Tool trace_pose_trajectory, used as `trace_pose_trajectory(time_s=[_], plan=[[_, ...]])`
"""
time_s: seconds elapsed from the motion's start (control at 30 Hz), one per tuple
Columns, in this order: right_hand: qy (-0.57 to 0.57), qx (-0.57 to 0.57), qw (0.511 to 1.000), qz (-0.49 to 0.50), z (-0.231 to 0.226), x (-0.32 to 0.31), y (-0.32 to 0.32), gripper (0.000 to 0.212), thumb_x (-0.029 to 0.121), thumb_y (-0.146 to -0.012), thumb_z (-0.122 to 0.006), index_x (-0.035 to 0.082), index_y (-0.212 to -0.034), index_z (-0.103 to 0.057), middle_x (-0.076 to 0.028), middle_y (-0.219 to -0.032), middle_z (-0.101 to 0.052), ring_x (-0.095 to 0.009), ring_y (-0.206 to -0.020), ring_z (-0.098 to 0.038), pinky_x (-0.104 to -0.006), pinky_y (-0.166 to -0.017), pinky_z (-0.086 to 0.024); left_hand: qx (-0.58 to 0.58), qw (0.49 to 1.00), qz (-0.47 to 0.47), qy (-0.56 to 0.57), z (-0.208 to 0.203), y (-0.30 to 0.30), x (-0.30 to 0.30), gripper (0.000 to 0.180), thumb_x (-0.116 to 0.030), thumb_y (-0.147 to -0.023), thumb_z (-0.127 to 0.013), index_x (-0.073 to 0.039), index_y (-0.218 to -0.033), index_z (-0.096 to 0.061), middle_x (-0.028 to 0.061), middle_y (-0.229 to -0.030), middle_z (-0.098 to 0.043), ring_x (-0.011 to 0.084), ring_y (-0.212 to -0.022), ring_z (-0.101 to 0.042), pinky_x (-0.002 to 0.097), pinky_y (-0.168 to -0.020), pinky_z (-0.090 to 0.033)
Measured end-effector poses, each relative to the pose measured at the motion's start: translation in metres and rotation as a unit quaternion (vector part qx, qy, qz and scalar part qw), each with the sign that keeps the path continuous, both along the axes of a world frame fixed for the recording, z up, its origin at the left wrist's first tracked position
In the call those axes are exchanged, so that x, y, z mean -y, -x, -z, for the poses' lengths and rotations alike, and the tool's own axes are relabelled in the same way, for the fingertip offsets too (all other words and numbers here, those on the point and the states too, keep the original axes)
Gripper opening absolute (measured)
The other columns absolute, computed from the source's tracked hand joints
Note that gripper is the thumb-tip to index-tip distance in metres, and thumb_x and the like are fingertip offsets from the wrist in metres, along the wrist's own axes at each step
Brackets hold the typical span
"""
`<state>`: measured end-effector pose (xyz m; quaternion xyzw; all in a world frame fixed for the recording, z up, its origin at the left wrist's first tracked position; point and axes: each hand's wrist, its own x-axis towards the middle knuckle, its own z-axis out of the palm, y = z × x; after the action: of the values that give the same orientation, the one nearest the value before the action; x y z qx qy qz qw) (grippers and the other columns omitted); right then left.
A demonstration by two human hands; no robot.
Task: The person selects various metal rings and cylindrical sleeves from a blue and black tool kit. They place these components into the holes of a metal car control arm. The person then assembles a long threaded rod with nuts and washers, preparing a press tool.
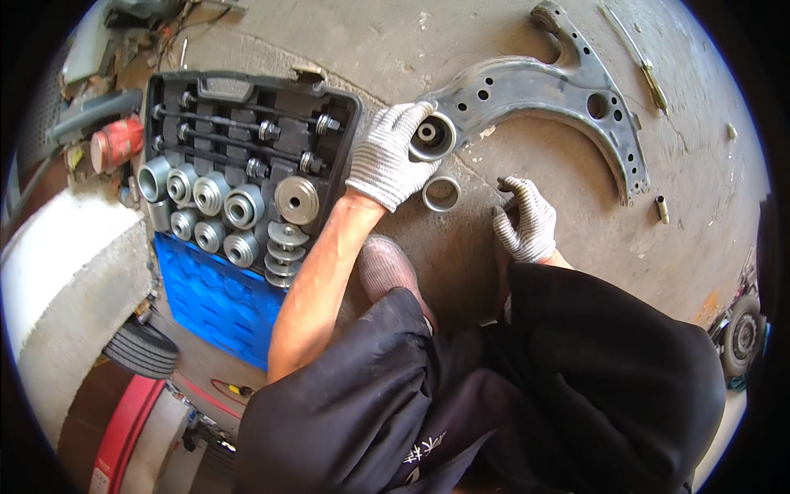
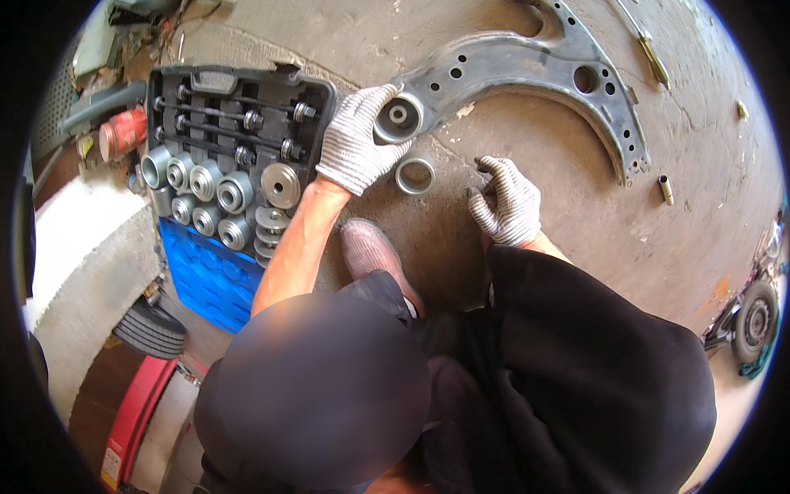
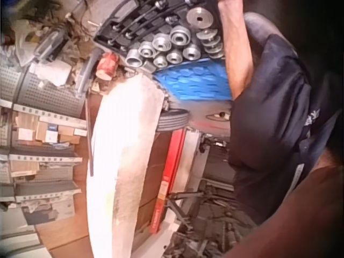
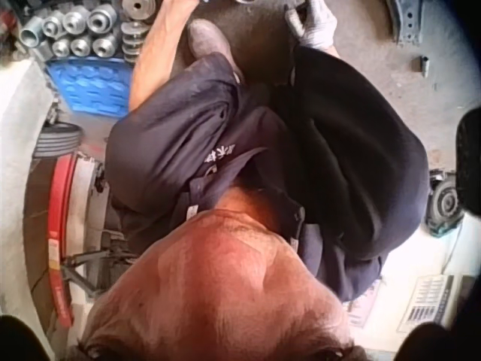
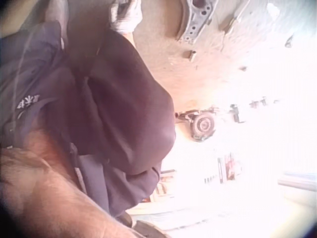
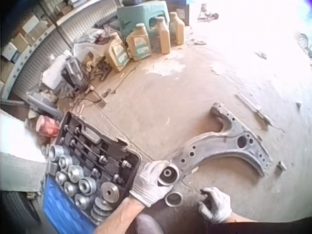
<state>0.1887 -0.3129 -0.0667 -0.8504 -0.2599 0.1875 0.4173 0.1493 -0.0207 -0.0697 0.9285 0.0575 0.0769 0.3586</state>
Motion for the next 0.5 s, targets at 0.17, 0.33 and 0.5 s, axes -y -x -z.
trace_pose_trajectory(time_s=[0.17, 0.33, 0.5], plan=[[0.007, -0.048, 0.999, 0.018, -0.005, -0.007, 0.001, 0.045, 0.010, -0.086, -0.079, 0.005, -0.129, -0.067, -0.011, -0.106, -0.073, -0.021, -0.071, -0.067, -0.0325, -0.072, -0.058, 0.043, 0.999, -0.009, 0.014, 0.003, 0.006, 0.000, 0.069, -0.017, -0.073, -0.094, -0.008, -0.136, -0.068, 0.0146, -0.129, -0.071, 0.0365, -0.117, -0.068, 0.0449, -0.105, -0.057], [-0.046, 0.055, 0.997, -0.037, -0.017, -0.045, -0.025, 0.057, 0.012, -0.083, -0.085, 0.003, -0.136, -0.063, -0.014, -0.121, -0.070, -0.022, -0.085, -0.068, -0.0336, -0.079, -0.059, 0.041, 0.998, -0.026, 0.046, 0.006, 0.008, 0.002, 0.071, -0.016, -0.073, -0.094, -0.010, -0.139, -0.068, 0.0134, -0.129, -0.071, 0.0360, -0.120, -0.068, 0.0441, -0.106, -0.056], [-0.046, 0.083, 0.990, -0.102, -0.029, -0.092, -0.061, 0.072, 0.023, -0.079, -0.092, 0.004, -0.142, -0.061, -0.017, -0.130, -0.069, -0.032, -0.110, -0.073, -0.0398, -0.096, -0.061, 0.047, 0.998, -0.028, 0.038, 0.012, 0.006, 0.003, 0.070, -0.015, -0.075, -0.093, -0.008, -0.139, -0.067, 0.0138, -0.132, -0.072, 0.0359, -0.121, -0.067, 0.0447, -0.109, -0.054]])
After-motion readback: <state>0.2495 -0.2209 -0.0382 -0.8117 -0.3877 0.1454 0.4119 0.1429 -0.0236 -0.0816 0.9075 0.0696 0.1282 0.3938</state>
